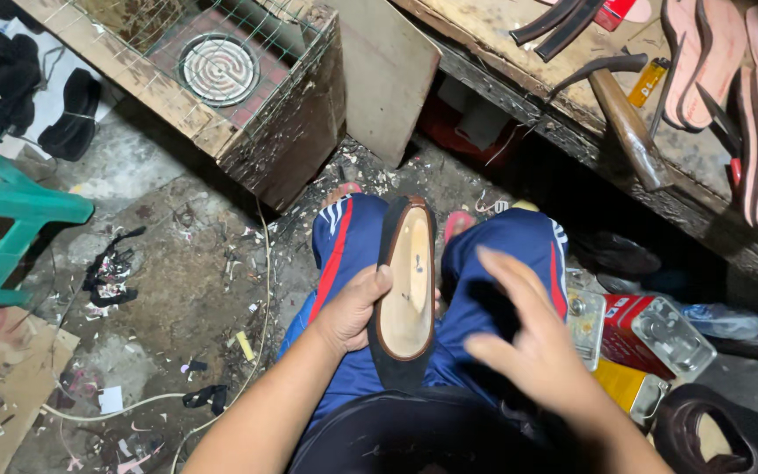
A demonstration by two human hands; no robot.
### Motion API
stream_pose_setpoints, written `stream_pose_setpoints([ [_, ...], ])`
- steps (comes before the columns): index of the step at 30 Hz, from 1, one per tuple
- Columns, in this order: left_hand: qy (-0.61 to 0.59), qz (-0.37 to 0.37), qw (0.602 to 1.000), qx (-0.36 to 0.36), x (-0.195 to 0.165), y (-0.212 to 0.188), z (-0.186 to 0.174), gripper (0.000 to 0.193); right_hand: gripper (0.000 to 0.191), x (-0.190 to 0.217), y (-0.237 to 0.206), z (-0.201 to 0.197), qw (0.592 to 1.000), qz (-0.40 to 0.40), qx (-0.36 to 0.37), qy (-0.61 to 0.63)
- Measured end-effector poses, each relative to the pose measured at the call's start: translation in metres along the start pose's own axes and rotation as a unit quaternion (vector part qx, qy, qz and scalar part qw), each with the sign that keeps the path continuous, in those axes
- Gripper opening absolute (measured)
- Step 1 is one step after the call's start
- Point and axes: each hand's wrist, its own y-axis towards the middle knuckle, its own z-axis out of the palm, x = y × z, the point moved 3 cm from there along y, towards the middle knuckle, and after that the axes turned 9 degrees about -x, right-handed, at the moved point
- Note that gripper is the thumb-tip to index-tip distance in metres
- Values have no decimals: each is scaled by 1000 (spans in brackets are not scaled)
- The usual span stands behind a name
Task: The person sits on the floor of a shoe workshop holding a shoe upper and sole on their lap. They hammer the sole edge with a cobbler's hammer, press and shape the upper over the sole by hand, trim excess material with pliers, and reposition the shoe repeatedly while working around the edge.
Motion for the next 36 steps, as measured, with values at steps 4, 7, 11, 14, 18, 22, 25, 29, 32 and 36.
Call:
stream_pose_setpoints([
  [4, 29, 5, 995, -94, 3, 11, -10, 69, 96, -4, 84, 60, 998, -24, -5, 52],
  [7, 15, -3, 995, -102, 4, 13, -14, 60, 90, -8, 104, 84, 996, -31, -15, 87],
  [11, 18, 15, 990, -136, 4, 6, -17, 55, 82, -5, 100, 87, 998, -5, 3, 63],
  [14, 76, 41, 982, -167, 3, 1, -10, 49, 77, 2, 96, 78, 998, 5, 27, -48],
  [18, 247, 100, 939, -218, 1, -3, 12, 47, 72, 1, 94, 62, 990, 80, 72, -85],
  [22, 257, 113, 937, -207, -8, -9, 30, 50, 74, -2, 85, 41, 985, 90, 107, 101],
  [25, 169, 96, 971, -136, -25, -12, 29, 51, 81, -4, 76, 32, 947, 111, 88, 289],
  [29, 41, 128, 982, -135, -33, -16, 29, 45, 104, -6, 44, 56, 880, 194, 112, 419],
  [32, 37, 170, 968, -182, -25, -12, 40, 38, 126, 2, 13, 81, 917, 87, 163, 354],
  [36, 10, 204, 949, -239, -21, -1, 52, 43, 117, -10, 10, 72, 965, 112, 81, 222],
])
